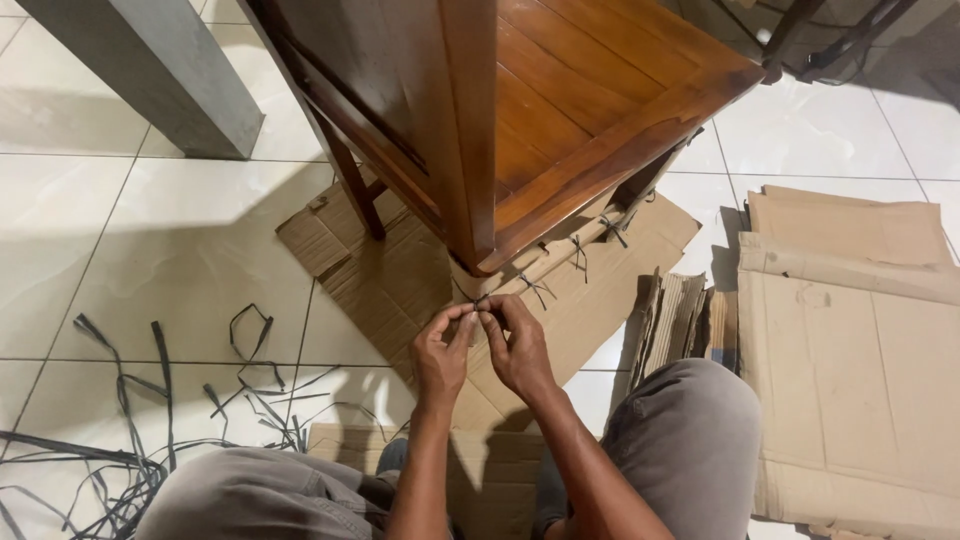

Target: Wrapping wooden chair legs with cardboard and securing them with plastic ties

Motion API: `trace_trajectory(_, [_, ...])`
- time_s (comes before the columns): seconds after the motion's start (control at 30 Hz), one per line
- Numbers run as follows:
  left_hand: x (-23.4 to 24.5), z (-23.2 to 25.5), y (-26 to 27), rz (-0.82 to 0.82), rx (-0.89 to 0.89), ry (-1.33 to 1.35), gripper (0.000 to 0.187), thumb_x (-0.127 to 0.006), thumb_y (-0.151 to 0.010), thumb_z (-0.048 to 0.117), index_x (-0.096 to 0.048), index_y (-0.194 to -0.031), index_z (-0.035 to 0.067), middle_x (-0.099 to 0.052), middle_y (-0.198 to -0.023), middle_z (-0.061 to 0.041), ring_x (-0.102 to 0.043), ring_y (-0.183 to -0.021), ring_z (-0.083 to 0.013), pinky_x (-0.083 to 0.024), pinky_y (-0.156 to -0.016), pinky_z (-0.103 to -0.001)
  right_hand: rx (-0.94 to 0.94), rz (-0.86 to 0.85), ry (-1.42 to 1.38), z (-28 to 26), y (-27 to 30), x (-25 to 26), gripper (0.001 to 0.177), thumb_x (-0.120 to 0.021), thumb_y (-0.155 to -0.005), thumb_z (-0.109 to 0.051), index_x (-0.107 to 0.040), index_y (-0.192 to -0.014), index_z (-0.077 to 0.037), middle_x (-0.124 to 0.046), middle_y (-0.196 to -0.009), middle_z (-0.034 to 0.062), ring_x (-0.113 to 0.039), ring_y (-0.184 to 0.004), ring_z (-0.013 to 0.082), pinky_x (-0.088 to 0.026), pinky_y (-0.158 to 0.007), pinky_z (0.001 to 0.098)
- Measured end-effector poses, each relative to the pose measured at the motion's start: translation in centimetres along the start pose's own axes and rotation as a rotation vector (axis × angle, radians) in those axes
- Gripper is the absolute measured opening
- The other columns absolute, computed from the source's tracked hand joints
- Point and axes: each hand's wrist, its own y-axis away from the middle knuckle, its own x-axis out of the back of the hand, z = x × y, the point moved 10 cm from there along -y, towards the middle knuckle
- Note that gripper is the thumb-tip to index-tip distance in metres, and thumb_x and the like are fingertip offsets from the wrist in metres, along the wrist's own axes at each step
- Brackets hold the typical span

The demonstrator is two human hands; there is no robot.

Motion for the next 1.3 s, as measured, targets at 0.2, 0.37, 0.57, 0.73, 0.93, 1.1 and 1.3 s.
trace_trajectory(0.2, [0.8, 1.6, -0.3, 0.093, -0.259, -0.186, 0.01, -0.078, -0.09, 0.018, -0.082, -0.098, 0.015, -0.078, -0.084, -0.008, -0.076, -0.084, -0.0268, -0.058, -0.078, -0.039, -0.089, 0.032, -0.053, 1.1, 0.1, 0.1, 0.01, -0.067, -0.096, -0.008, -0.073, -0.103, -0.005, -0.068, -0.08, 0.0139, -0.066, -0.073, 0.0224, -0.054, -0.068, 0.0397])
trace_trajectory(0.37, [0.8, 2.6, -0.1, 0.151, -0.339, -0.243, 0.009, -0.079, -0.088, 0.015, -0.082, -0.097, 0.015, -0.077, -0.08, -0.007, -0.075, -0.078, -0.0272, -0.058, -0.074, -0.039, -0.111, 0.067, -0.058, 0.9, 0.1, 0.5, 0.009, -0.071, -0.093, -0.009, -0.075, -0.101, -0.006, -0.07, -0.079, 0.0131, -0.068, -0.073, 0.0211, -0.056, -0.068, 0.037])
trace_trajectory(0.57, [0.9, 3.7, 0.3, 0.211, -0.415, -0.296, 0.009, -0.076, -0.085, 0.012, -0.079, -0.093, 0.015, -0.072, -0.074, -0.009, -0.072, -0.073, -0.0322, -0.056, -0.068, -0.041, -0.155, 0.137, -0.066, 1.7, 0.5, 1.2, 0.01, -0.075, -0.092, -0.012, -0.076, -0.1, -0.005, -0.073, -0.078, 0.0137, -0.069, -0.073, 0.0206, -0.057, -0.068, 0.0372])
trace_trajectory(0.73, [1.1, 4.5, 0.5, 0.265, -0.453, -0.36, 0.008, -0.075, -0.085, 0.013, -0.078, -0.091, 0.017, -0.069, -0.072, -0.007, -0.07, -0.07, -0.0306, -0.055, -0.065, -0.04, -0.174, 0.172, -0.014, 1.6, 0.6, 2.1, 0.012, -0.075, -0.093, -0.014, -0.076, -0.099, -0.005, -0.075, -0.079, 0.0147, -0.072, -0.074, 0.0243, -0.059, -0.069, 0.0378])
trace_trajectory(0.93, [0.4, 5.0, 0.5, 0.32, -0.556, -0.538, 0.005, -0.074, -0.082, 0.013, -0.072, -0.085, 0.016, -0.063, -0.07, -0.005, -0.067, -0.069, -0.0293, -0.052, -0.068, -0.042, -0.161, 0.197, 0.067, 1.2, 0.6, 2.6, 0.011, -0.076, -0.093, -0.015, -0.074, -0.093, -0.004, -0.075, -0.078, 0.0159, -0.074, -0.073, 0.0288, -0.06, -0.066, 0.0396])
trace_trajectory(1.1, [-0.3, 4.6, 0.5, 0.408, -0.615, -0.692, 0.002, -0.071, -0.084, 0.018, -0.069, -0.084, 0.019, -0.061, -0.071, 0.0, -0.064, -0.069, -0.0223, -0.048, -0.082, -0.04, -0.084, 0.239, 0.126, 0.8, 1.1, 2.7, 0.011, -0.072, -0.096, -0.017, -0.071, -0.089, -0.008, -0.07, -0.074, 0.0112, -0.07, -0.068, 0.0261, -0.057, -0.063, 0.0374])
trace_trajectory(1.3, [0.7, 3.0, 0.5, 0.301, -0.246, -0.333, 0.019, -0.073, -0.089, 0.023, -0.071, -0.089, 0.005, -0.067, -0.074, -0.018, -0.068, -0.075, -0.0413, -0.052, -0.071, -0.048, -0.065, 0.232, 0.112, 1.2, 2.1, 2.2, 0.013, -0.076, -0.093, -0.019, -0.071, -0.089, -0.008, -0.068, -0.073, 0.0113, -0.07, -0.069, 0.0278, -0.057, -0.063, 0.0388])
